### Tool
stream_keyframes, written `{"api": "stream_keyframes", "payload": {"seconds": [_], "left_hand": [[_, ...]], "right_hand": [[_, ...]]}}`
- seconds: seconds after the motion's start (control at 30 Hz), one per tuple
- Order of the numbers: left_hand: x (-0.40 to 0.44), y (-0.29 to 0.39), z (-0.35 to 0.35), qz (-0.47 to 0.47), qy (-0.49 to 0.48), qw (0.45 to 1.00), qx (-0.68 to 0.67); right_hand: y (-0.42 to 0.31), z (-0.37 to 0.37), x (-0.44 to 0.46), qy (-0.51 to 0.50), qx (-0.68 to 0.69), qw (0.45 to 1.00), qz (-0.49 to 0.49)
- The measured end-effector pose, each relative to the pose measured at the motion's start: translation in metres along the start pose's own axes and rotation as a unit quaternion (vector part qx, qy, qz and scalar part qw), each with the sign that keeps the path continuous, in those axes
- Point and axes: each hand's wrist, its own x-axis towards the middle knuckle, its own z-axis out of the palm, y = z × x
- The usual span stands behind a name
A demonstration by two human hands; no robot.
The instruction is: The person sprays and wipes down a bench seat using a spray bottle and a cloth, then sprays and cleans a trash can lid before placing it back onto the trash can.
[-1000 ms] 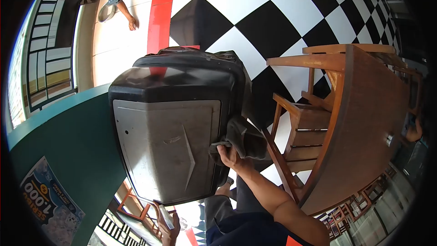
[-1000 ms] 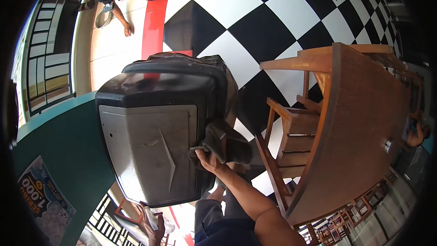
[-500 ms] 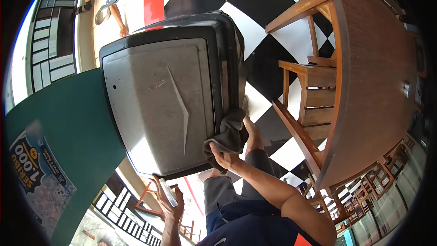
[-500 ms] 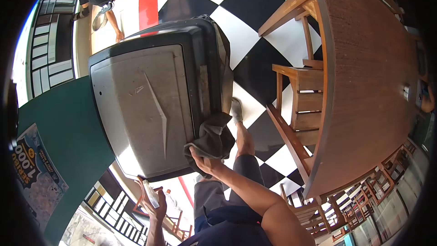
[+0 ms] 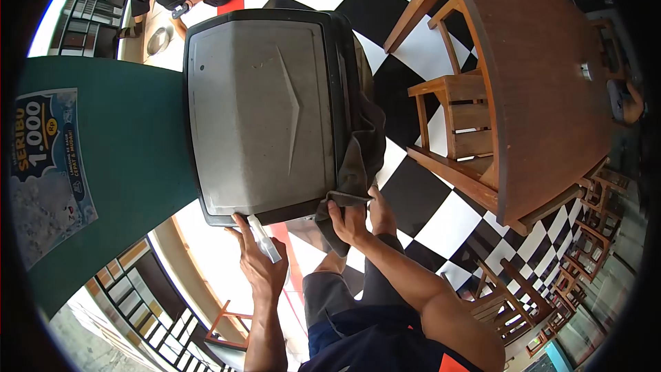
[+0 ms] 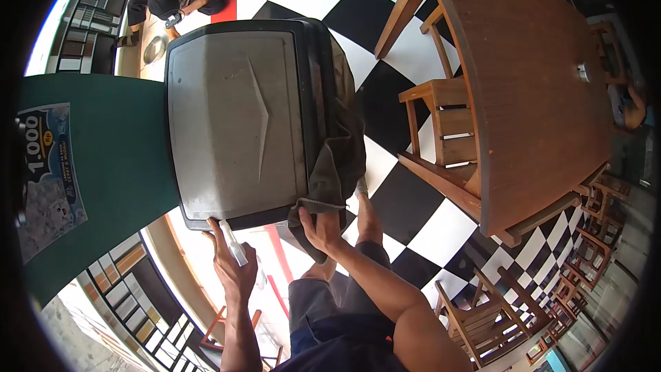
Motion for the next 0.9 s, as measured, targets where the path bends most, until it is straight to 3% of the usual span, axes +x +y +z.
{"api": "stream_keyframes", "payload": {"seconds": [0.03, 0.1, 0.17, 0.23, 0.27, 0.33, 0.37, 0.43, 0.47, 0.5, 0.6, 0.63, 0.73, 0.8, 0.9], "left_hand": [[0.0, -0.005, 0.001, 0.042, 0.011, 0.998, 0.034], [0.0, -0.003, -0.004, -0.015, -0.019, 0.999, 0.029], [0.002, 0.002, -0.001, -0.032, -0.017, 0.999, 0.028], [0.004, 0.004, 0.006, -0.01, 0.017, 0.999, 0.031], [0.003, 0.007, 0.006, -0.018, 0.014, 0.999, 0.032], [0.002, 0.013, 0.01, -0.035, 0.014, 0.999, 0.025], [0.001, 0.016, 0.012, -0.054, 0.008, 0.998, 0.014], [0.0, 0.022, 0.014, -0.097, 0.0, 0.995, -0.019], [0.003, 0.027, 0.015, -0.105, 0.014, 0.993, -0.049], [0.006, 0.033, 0.016, -0.114, 0.028, 0.99, -0.078], [0.018, 0.032, 0.022, -0.07, 0.078, 0.994, -0.034], [0.018, 0.037, 0.024, -0.072, 0.066, 0.995, -0.027], [0.018, 0.048, 0.032, -0.086, 0.064, 0.991, -0.075], [0.017, 0.052, 0.035, -0.077, 0.068, 0.993, -0.054], [0.015, 0.045, 0.033, -0.068, 0.064, 0.996, 0.002]], "right_hand": [[-0.005, -0.002, 0.022, 0.015, 0.002, 1.0, 0.01], [0.009, 0.003, 0.118, 0.017, -0.043, 0.994, -0.1], [0.028, 0.014, 0.234, -0.014, -0.01, 1.0, -0.008], [0.077, 0.031, 0.335, 0.044, 0.151, 0.986, -0.048], [0.086, 0.03, 0.354, 0.009, 0.231, 0.973, 0.029], [0.083, 0.031, 0.333, 0.066, 0.221, 0.971, -0.068], [0.083, 0.025, 0.293, 0.032, 0.17, 0.984, -0.032], [0.076, 0.013, 0.219, 0.003, 0.174, 0.983, -0.051], [0.07, 0.014, 0.199, 0.005, 0.226, 0.974, -0.01], [0.076, 0.016, 0.199, 0.004, 0.137, 0.99, -0.026], [0.071, 0.018, 0.266, -0.137, 0.115, 0.984, -0.015], [0.062, 0.025, 0.291, -0.082, 0.149, 0.984, -0.045], [0.079, -0.002, 0.237, -0.099, 0.219, 0.961, 0.138], [0.077, -0.012, 0.174, -0.067, 0.137, 0.983, 0.099], [0.058, -0.011, 0.203, -0.067, 0.08, 0.995, 0.0]]}}
